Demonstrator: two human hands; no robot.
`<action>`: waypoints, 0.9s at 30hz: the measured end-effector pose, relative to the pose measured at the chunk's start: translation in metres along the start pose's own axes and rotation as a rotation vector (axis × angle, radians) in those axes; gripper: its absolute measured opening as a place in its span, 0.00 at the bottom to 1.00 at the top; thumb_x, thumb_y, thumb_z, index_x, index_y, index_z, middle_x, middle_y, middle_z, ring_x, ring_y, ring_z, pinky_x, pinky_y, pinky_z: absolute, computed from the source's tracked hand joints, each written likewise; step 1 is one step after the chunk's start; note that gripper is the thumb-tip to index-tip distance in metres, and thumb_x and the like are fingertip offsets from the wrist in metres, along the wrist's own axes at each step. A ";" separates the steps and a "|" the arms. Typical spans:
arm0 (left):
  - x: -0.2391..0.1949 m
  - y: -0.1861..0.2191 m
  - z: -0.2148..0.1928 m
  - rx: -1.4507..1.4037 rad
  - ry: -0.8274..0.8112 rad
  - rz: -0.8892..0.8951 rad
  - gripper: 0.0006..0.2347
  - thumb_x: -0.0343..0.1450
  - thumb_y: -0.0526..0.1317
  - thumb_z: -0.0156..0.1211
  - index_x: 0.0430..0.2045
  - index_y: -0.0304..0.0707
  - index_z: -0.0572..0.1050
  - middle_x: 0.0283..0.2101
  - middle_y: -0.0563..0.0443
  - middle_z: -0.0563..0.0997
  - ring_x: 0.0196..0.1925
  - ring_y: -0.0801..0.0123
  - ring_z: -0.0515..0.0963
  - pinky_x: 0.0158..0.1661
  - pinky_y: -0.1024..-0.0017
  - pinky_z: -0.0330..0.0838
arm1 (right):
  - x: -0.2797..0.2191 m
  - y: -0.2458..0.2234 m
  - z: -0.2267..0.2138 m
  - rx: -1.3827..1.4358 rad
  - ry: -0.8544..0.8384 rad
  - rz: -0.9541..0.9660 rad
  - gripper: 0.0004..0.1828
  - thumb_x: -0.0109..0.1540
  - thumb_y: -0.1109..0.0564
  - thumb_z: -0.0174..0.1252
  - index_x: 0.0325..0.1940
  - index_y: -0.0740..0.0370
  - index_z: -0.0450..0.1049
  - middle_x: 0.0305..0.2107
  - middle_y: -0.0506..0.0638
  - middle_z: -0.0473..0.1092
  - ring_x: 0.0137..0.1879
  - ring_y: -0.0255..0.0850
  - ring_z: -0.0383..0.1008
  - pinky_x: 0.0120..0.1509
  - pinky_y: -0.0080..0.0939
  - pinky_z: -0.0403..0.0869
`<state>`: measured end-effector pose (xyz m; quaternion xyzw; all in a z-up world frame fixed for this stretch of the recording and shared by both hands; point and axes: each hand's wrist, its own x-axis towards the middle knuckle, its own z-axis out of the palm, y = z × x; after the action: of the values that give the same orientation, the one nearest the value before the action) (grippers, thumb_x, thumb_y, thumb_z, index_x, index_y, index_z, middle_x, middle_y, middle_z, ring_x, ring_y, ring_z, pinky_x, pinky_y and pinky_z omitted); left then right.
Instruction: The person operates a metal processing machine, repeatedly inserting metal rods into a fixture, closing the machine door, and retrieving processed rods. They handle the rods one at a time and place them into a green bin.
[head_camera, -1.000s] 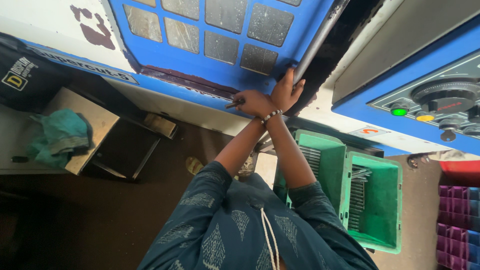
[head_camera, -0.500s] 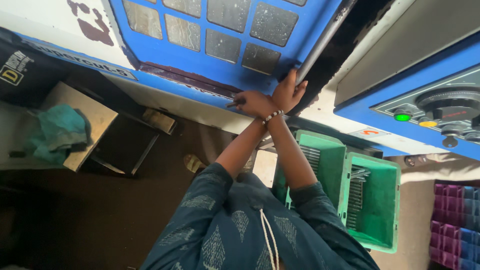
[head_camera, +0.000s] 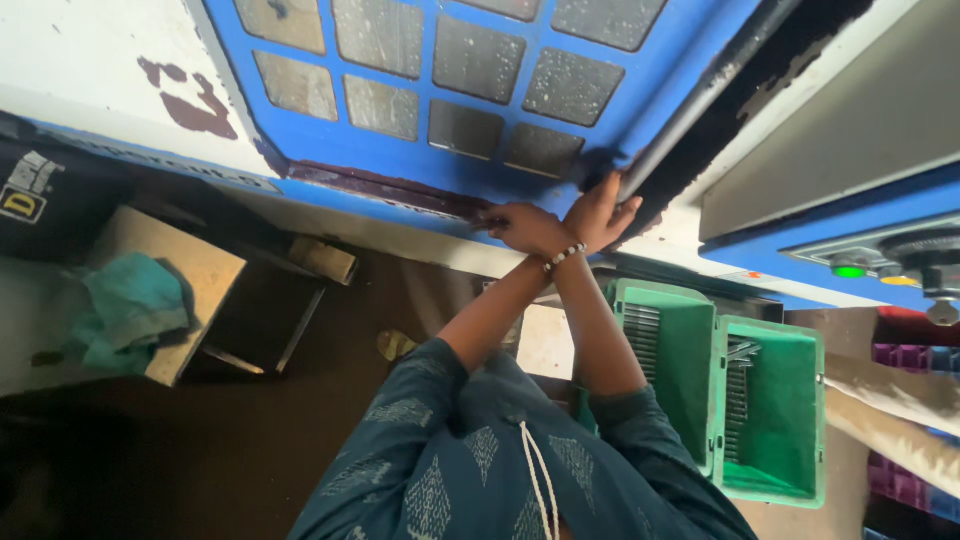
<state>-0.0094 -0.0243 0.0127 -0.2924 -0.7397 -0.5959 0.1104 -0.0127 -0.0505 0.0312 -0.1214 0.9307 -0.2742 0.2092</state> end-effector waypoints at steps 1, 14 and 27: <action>0.000 -0.003 -0.002 -0.024 -0.040 0.009 0.20 0.75 0.45 0.59 0.56 0.34 0.65 0.43 0.30 0.80 0.40 0.38 0.82 0.36 0.53 0.76 | 0.002 -0.001 0.000 0.019 0.007 0.007 0.21 0.61 0.49 0.60 0.58 0.51 0.77 0.50 0.53 0.77 0.57 0.51 0.76 0.61 0.48 0.72; 0.007 -0.027 -0.010 -0.185 -0.180 0.095 0.24 0.73 0.45 0.59 0.59 0.33 0.60 0.44 0.30 0.81 0.41 0.41 0.83 0.38 0.54 0.76 | 0.035 -0.009 -0.009 0.076 0.078 0.055 0.19 0.62 0.48 0.60 0.54 0.58 0.77 0.47 0.58 0.78 0.54 0.53 0.78 0.59 0.47 0.73; 0.008 -0.034 -0.067 -0.217 -0.237 0.126 0.21 0.72 0.41 0.61 0.55 0.33 0.62 0.40 0.34 0.80 0.34 0.45 0.83 0.35 0.55 0.75 | 0.062 -0.053 0.004 0.087 0.127 0.119 0.15 0.59 0.53 0.59 0.49 0.58 0.78 0.42 0.57 0.79 0.49 0.53 0.80 0.54 0.48 0.75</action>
<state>-0.0471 -0.0891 0.0069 -0.4166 -0.6590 -0.6256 0.0275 -0.0601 -0.1173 0.0382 -0.0391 0.9348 -0.3089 0.1706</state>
